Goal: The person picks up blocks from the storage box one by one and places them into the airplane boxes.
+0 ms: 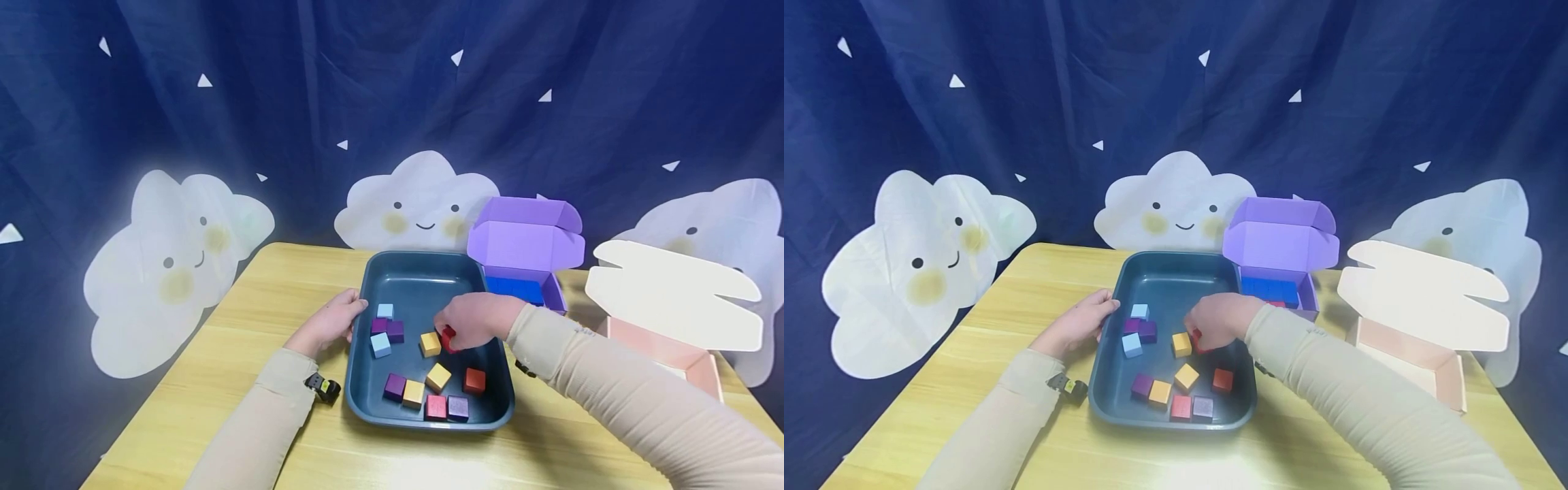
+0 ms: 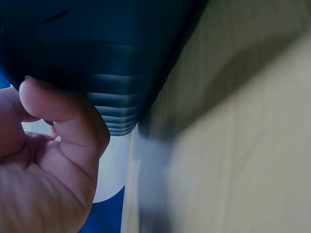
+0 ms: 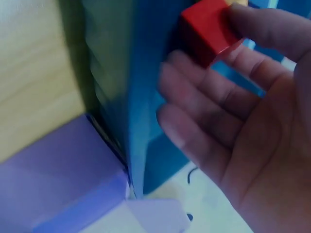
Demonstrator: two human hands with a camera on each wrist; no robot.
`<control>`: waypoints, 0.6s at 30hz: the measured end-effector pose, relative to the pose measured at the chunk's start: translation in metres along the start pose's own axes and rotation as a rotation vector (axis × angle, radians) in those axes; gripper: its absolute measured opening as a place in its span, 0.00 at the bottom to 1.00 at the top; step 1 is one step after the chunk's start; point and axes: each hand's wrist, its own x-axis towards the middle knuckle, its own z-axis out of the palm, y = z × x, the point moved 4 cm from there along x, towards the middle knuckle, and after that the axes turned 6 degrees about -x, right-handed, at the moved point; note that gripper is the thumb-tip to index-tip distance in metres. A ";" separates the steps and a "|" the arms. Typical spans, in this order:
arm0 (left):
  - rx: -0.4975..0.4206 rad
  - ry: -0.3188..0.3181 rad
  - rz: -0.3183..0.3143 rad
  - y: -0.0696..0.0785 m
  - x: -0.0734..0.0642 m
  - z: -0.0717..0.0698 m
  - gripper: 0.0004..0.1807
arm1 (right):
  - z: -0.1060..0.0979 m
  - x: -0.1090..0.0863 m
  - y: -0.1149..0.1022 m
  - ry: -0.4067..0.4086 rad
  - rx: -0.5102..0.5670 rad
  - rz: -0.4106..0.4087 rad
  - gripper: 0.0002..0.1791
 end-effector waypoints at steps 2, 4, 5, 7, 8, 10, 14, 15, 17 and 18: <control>0.002 0.003 -0.003 0.000 0.000 0.000 0.11 | -0.006 -0.005 0.003 0.002 0.020 -0.027 0.06; 0.003 0.004 -0.005 0.000 0.000 -0.001 0.11 | -0.014 -0.009 0.007 0.019 0.032 -0.056 0.07; 0.003 0.006 -0.007 0.000 0.000 -0.001 0.11 | -0.018 -0.012 0.010 0.034 0.034 -0.067 0.08; 0.001 0.010 -0.009 0.000 0.000 -0.001 0.11 | -0.027 -0.018 0.018 0.072 0.036 -0.091 0.11; 0.000 0.011 -0.011 0.000 0.000 -0.001 0.11 | -0.031 -0.020 0.024 0.092 0.033 -0.098 0.12; 0.005 0.013 -0.010 0.001 0.000 -0.001 0.11 | -0.038 -0.026 0.037 0.127 0.042 -0.103 0.13; 0.007 0.014 -0.011 0.002 0.000 -0.002 0.11 | -0.043 -0.033 0.072 0.196 0.056 -0.092 0.13; 0.006 0.015 -0.011 0.002 0.000 -0.002 0.11 | -0.043 -0.034 0.083 0.215 0.063 -0.089 0.12; 0.003 0.016 -0.014 0.002 0.001 -0.002 0.11 | -0.039 -0.036 0.103 0.249 0.074 -0.065 0.11; 0.001 0.016 -0.015 0.002 0.001 -0.002 0.11 | -0.037 -0.037 0.113 0.262 0.079 -0.053 0.10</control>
